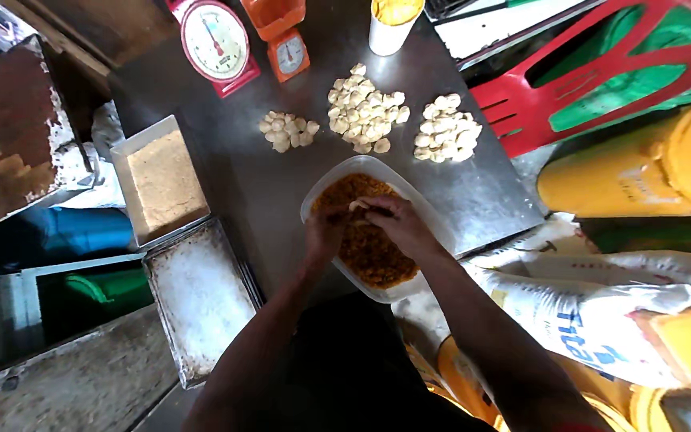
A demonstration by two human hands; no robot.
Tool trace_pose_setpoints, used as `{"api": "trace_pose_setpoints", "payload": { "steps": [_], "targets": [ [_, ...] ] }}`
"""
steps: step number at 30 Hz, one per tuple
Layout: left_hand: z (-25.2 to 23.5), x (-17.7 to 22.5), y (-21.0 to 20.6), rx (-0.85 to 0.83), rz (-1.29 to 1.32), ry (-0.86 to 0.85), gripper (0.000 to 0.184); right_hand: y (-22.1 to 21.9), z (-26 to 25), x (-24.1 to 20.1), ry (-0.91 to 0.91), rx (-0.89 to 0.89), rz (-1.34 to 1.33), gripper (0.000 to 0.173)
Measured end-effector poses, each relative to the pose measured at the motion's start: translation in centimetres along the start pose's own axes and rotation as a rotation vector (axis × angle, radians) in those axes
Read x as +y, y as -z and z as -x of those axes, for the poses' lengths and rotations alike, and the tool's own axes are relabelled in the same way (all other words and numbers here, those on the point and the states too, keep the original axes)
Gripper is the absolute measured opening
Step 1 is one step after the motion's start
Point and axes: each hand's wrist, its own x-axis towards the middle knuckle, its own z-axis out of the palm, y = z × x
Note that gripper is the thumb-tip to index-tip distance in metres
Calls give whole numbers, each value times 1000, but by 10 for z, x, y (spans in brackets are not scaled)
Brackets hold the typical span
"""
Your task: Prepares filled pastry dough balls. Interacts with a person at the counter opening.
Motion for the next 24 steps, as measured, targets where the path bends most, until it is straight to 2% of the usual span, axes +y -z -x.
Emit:
{"api": "trace_pose_setpoints", "payload": {
  "steps": [3,6,9,12,15,20,22,24],
  "targets": [
    [7,-1,1,53,22,-5,19,-2,16,-12,25,24,54,32],
    [21,-2,-1,73,49,-20,19,-26,22,-6,186,257,216,18],
    [36,-6,4,-5,3,3,28,-43,26,3,237,343,210,10],
    [55,-11,19,-14,-36,-29,36,-51,39,-9,206,219,167,15],
    [76,-21,42,32,33,-52,41,-61,55,-29,238,-21,65,32],
    [108,-48,83,4,94,-53,37,-114,57,-33,233,2,161,15],
    [117,-65,91,22,120,-22,34,-135,54,-24,189,-33,226,15],
    [124,-79,98,57,179,38,36,-147,54,-22,169,-140,251,19]
  ]
}}
